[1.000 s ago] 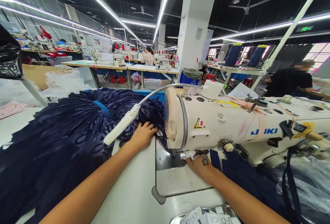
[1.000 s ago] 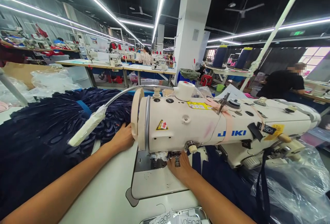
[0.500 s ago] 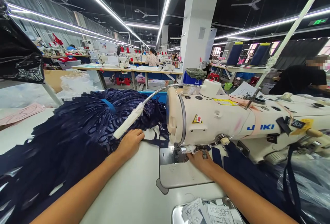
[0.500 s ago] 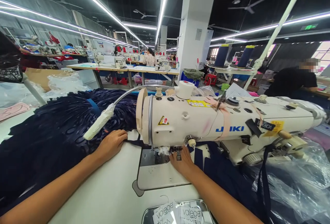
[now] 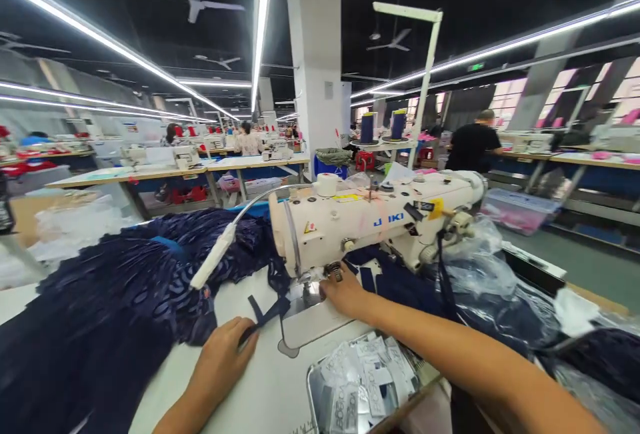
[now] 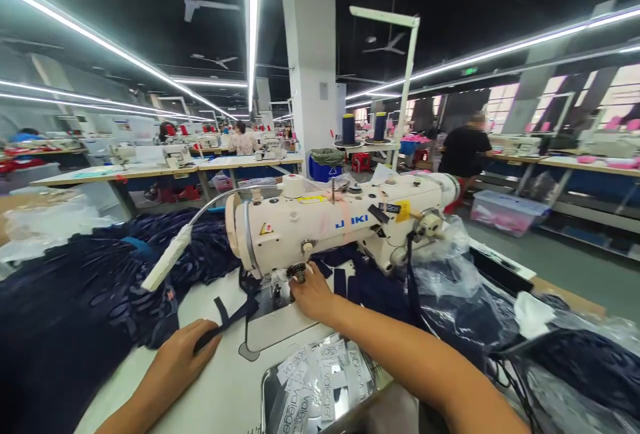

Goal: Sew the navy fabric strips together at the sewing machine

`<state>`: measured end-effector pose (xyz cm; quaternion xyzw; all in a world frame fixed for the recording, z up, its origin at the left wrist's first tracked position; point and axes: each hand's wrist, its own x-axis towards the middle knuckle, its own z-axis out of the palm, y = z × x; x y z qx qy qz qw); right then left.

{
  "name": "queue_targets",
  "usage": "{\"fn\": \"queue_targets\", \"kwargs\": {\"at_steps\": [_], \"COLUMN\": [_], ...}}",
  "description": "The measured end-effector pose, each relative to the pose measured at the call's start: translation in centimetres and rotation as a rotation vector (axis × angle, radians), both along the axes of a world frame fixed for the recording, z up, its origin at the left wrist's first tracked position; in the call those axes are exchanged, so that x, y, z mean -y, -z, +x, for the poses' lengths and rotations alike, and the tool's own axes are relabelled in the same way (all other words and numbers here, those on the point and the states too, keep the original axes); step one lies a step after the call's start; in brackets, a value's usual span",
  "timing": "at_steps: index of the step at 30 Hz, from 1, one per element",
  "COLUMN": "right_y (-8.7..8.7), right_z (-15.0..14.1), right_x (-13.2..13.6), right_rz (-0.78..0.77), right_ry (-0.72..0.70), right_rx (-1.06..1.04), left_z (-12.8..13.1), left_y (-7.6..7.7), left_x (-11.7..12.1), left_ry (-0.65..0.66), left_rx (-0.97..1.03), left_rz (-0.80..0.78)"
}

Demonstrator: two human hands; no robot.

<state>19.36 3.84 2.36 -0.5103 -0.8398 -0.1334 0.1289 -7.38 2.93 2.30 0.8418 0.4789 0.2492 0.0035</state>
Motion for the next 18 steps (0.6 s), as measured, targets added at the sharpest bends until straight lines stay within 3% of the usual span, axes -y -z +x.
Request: {"fn": "queue_targets", "kwargs": {"at_steps": [4,10,14,18], "right_y": [-1.3,-0.8,-0.5,-0.4], "right_z": [0.7,3.5,7.3,10.3], "right_x": [4.4,10.0,11.0,12.0], "right_rz": [0.001,0.09,0.113,0.026], "right_ry": [-0.016,-0.089,0.072,0.218], "right_rx": [0.047,-0.033,-0.169,-0.292], "left_z": [-0.4,-0.6,-0.4,-0.8], "left_y": [0.3,0.3,0.0,-0.9], "left_x": [-1.2,-1.8,-1.7,-1.5], "left_ry": [0.016,0.011,-0.037,-0.172], "left_rx": [0.053,0.092,0.086,0.068], "left_rz": [0.027,0.046,-0.027,-0.107]}}
